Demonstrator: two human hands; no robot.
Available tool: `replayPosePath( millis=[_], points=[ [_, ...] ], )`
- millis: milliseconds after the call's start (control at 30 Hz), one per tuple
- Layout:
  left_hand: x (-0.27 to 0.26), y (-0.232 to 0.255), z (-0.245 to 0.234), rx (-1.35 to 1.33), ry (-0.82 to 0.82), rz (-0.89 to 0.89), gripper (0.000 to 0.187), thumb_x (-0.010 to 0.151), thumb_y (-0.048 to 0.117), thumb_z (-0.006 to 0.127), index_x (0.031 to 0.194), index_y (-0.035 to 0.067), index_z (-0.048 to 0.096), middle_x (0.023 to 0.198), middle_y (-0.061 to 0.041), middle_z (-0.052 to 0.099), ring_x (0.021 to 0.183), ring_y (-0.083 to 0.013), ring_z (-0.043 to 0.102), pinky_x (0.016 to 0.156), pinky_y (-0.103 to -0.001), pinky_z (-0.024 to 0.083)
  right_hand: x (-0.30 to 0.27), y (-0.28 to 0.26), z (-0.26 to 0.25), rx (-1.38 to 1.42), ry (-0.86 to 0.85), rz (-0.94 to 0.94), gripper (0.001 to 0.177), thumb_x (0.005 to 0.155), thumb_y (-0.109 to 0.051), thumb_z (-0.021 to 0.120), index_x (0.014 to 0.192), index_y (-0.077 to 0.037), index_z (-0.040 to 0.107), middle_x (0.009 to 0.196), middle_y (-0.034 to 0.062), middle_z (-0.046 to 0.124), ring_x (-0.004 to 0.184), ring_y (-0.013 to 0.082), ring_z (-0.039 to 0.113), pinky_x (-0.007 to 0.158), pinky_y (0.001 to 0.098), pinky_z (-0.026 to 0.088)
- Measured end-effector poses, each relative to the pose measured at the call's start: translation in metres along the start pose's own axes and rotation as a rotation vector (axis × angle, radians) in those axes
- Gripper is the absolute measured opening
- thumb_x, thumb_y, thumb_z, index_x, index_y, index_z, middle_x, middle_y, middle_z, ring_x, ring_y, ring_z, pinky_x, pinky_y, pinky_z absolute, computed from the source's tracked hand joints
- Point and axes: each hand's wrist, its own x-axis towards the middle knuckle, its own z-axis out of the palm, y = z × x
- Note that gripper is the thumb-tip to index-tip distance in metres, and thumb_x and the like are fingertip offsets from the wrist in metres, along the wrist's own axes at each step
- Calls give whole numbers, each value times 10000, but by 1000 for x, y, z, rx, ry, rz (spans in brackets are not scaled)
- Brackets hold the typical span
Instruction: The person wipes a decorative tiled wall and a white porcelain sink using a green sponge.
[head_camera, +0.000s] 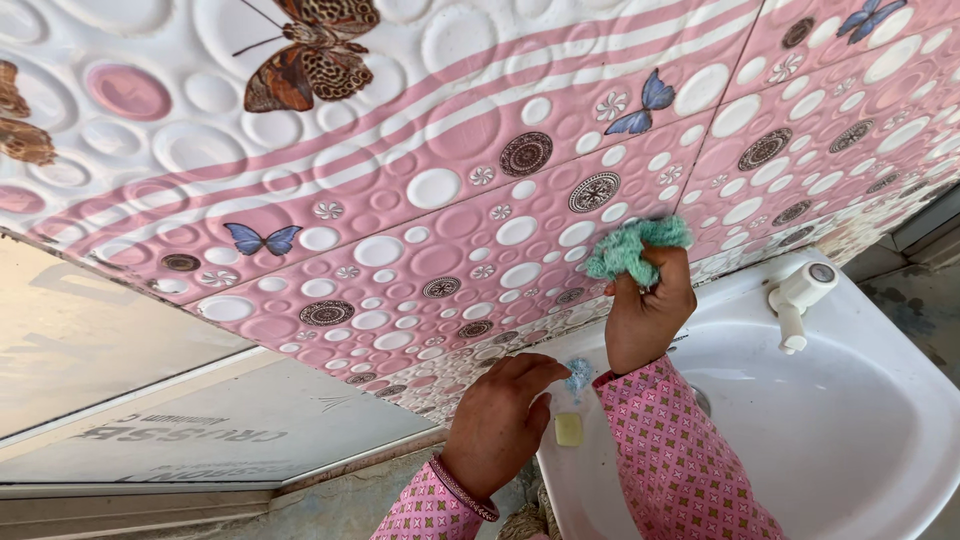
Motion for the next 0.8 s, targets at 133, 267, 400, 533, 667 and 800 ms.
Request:
replayPosePath(
  millis=[133,267,400,533,667,800],
  points=[
    [-11,-13,-10,15,4,-60,358,798,-2,658,1136,94,722,1147,-85,711,1058,-312,665,886,-423,547,-34,24,-11,-248,-78,-3,169,939,150,598,1018,6,559,891,77,640,704,137,645,620,287,522],
    [-16,-17,-13,30,-4,-100,346,808,26,667,1141,102,724,1143,-82,708,1033,-295,684,880,-409,562,-49,41,-26,-175,-135,455,189,877,153,580,992,7,545,835,71,644,637,131,643,561,285,526],
    [-15,-6,-16,27,0,-92,326,821,24,661,1131,102,728,1153,-69,721,1057,-295,679,872,-409,559,-30,12,-13,-91,-50,371,192,896,131,612,1021,0,549,833,68,642,622,121,647,558,274,537],
    [-15,-8,-18,15,14,-54,342,818,33,677,1149,100,730,1160,-80,715,1057,-303,677,894,-413,550,-19,-2,-1,-68,-94,67,202,900,140,640,1028,1,570,924,82,670,735,144,665,638,289,551],
    [-21,-22,-22,16,18,-83,327,822,48,689,1141,106,729,1150,-81,721,1061,-304,679,899,-414,553,-42,21,-14,-416,-182,-164,212,852,128,692,981,-22,617,936,108,678,825,228,675,715,344,543],
    [-32,-34,-23,45,-12,-186,317,843,71,691,1151,136,732,1124,-85,723,1030,-309,686,868,-420,558,-63,44,-26,-739,-347,-5,237,784,123,702,958,-32,660,928,112,715,826,342,677,680,401,507]
  ],
)
